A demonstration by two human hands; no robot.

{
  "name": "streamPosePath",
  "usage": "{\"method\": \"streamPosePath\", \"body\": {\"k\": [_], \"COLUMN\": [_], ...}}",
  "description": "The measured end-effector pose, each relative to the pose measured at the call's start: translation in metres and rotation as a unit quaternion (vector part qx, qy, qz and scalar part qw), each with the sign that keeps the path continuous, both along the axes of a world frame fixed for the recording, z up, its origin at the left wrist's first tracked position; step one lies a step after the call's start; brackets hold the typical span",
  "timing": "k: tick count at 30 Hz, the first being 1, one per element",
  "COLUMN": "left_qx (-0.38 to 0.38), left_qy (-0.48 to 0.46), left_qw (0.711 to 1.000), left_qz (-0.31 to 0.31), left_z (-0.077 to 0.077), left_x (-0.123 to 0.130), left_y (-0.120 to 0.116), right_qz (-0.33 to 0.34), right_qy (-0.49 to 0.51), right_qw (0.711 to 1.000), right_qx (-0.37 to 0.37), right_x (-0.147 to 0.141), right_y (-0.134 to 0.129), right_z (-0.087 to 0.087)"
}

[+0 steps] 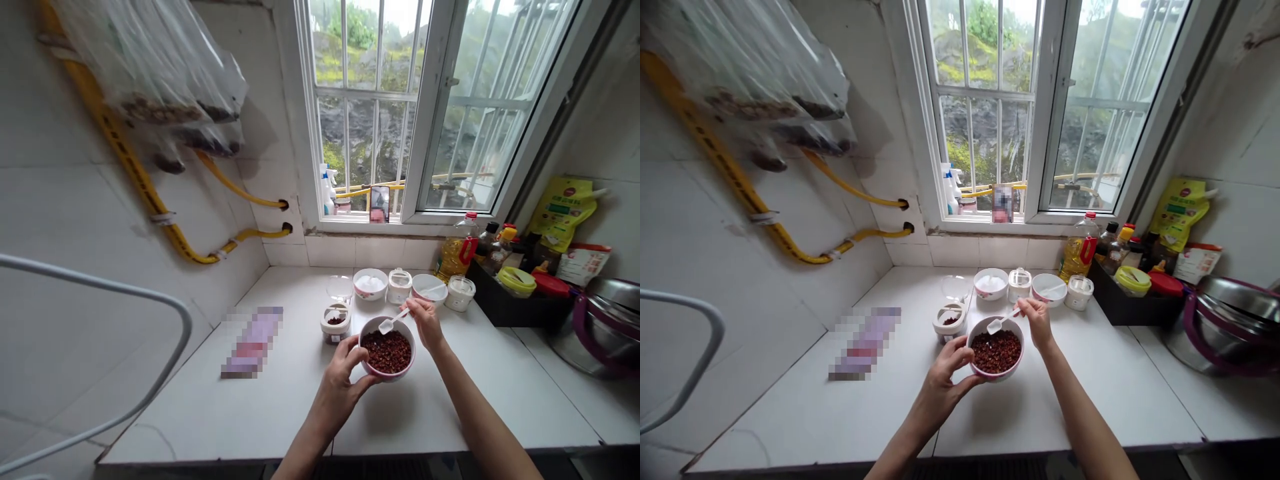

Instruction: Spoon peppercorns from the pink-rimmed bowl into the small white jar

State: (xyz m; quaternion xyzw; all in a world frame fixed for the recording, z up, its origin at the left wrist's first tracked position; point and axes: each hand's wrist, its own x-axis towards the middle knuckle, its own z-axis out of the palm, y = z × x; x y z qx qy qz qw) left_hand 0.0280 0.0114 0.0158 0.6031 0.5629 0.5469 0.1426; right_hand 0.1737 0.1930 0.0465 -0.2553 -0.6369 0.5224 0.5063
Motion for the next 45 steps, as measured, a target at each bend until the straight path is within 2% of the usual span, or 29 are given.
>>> {"method": "streamPosePath", "body": {"k": [6, 11, 17, 20, 24, 26, 28, 30, 34, 37, 40, 45], "left_qx": [-0.009, 0.001, 0.003, -0.014, -0.016, -0.011, -0.008, -0.013, -0.035, -0.041, -0.041, -0.028], "left_qy": [0.01, 0.047, 0.042, 0.04, 0.061, 0.066, 0.067, 0.062, 0.04, 0.027, 0.014, 0.012], "left_qw": [1.0, 0.998, 0.999, 0.999, 0.998, 0.997, 0.997, 0.998, 0.998, 0.999, 0.999, 0.999], "left_qz": [0.005, 0.032, 0.026, 0.018, 0.026, 0.024, 0.024, 0.023, 0.013, 0.003, -0.005, -0.008], "left_z": [-0.01, -0.021, -0.032, -0.034, -0.035, -0.036, -0.036, -0.036, -0.037, -0.039, -0.042, -0.046], "left_x": [-0.008, -0.013, -0.018, -0.019, -0.018, -0.018, -0.018, -0.017, -0.017, -0.018, -0.018, -0.019], "left_y": [0.023, 0.029, 0.034, 0.034, 0.032, 0.031, 0.03, 0.029, 0.029, 0.03, 0.031, 0.031], "right_qz": [0.031, -0.031, -0.054, -0.065, -0.093, -0.07, -0.036, -0.039, -0.128, -0.094, -0.051, -0.106], "right_qy": [-0.098, -0.11, -0.153, -0.188, -0.267, -0.296, -0.303, -0.294, -0.297, -0.312, -0.284, -0.255], "right_qw": [0.99, 0.98, 0.964, 0.939, 0.875, 0.849, 0.838, 0.838, 0.827, 0.831, 0.857, 0.874], "right_qx": [0.099, 0.16, 0.212, 0.279, 0.392, 0.433, 0.453, 0.459, 0.46, 0.452, 0.428, 0.399], "right_x": [-0.01, -0.008, 0.006, 0.007, 0.003, 0.0, -0.002, -0.001, 0.001, -0.001, -0.002, 0.003], "right_y": [0.006, 0.008, 0.006, 0.004, -0.001, -0.004, -0.007, -0.006, -0.002, -0.003, -0.005, -0.002], "right_z": [0.009, 0.004, -0.004, -0.003, -0.004, -0.004, -0.005, -0.005, -0.007, -0.01, -0.009, -0.001]}}
